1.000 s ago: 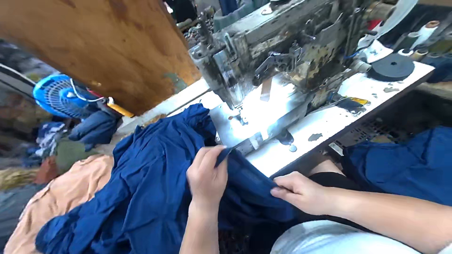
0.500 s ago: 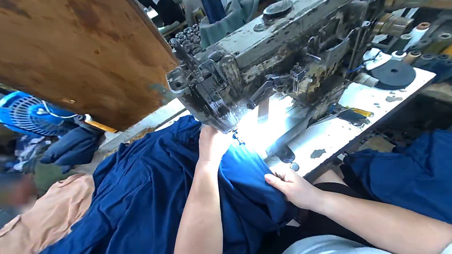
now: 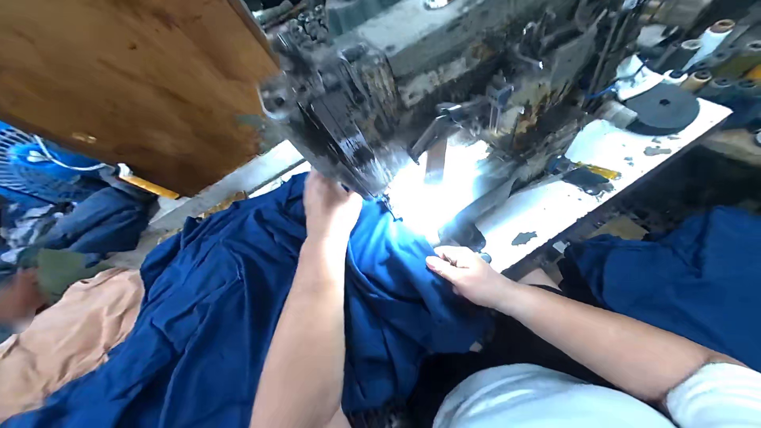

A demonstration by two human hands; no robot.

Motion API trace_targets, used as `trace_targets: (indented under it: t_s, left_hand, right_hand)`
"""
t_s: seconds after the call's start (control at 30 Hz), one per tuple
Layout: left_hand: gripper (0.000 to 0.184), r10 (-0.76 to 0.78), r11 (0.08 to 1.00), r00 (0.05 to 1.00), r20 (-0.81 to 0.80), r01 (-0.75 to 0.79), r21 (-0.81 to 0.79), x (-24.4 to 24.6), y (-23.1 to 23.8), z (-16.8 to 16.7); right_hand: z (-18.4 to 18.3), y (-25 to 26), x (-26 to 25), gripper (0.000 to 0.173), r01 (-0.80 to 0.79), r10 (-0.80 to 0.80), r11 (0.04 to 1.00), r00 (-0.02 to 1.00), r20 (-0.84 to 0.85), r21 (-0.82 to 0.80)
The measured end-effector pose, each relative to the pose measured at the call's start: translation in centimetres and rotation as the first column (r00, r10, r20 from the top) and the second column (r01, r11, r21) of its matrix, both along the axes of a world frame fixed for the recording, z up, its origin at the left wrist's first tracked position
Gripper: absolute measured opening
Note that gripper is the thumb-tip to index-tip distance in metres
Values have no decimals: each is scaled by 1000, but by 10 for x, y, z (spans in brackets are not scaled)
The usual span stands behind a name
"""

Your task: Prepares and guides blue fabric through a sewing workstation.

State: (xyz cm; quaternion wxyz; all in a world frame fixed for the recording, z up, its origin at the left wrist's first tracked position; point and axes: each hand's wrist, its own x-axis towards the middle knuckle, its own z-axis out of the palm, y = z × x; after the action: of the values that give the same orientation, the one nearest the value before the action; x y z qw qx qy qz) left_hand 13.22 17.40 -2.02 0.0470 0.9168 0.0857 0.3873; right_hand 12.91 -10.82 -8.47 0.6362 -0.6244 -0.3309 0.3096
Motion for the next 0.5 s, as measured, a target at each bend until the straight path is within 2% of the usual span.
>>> trace_targets:
  t_s: [0.03,0.07,0.1,0.17,0.23,0.3,0.33,0.37,0.43,0.5]
  left_hand:
    - [23,-32,999,999,-44,33,14,-30,-25,7]
    - [19,-70,998,985,-160,70,-6,-63,-56,16]
    - [20,-144,989,936,-322,125,-80,-94,-89,29]
    - [21,-297,952,760,-578,192,-238,-141,-134,29]
    - [26,-327,942,633,-702,157,-297,-167,-158,13]
    - [36,-312,933,515,-798,5,-361,-171,-171,16]
    - [39,-308,926,487,-817,-43,-375,-170,-171,15]
    - [38,-302,929,507,-807,-33,-368,-171,-166,7]
    - [26,-294,939,625,-723,47,-341,-176,-157,-16]
    - [18,-307,921,701,-644,47,-387,-179,-160,-23]
  right_hand:
    - [-3,-12,-3,25,25,-25,1000,999,42,-1]
    - [-10,-27,-6,25,62,-62,998,994,85,-5]
    - [-17,-43,-8,27,102,-99,995,989,114,-21]
    - [-25,-69,-7,28,186,-177,981,974,140,-55]
    - [-27,-88,-7,26,230,-224,972,966,129,-40]
    - [-25,-97,-11,27,196,-197,980,971,136,21]
    - [-23,-99,-12,27,154,-160,987,974,161,52]
    - [-21,-101,-13,29,108,-121,992,972,200,71]
    - [-22,-105,-15,31,42,-62,997,946,317,67]
    - [-22,-112,-15,32,10,-2,1000,894,448,-16]
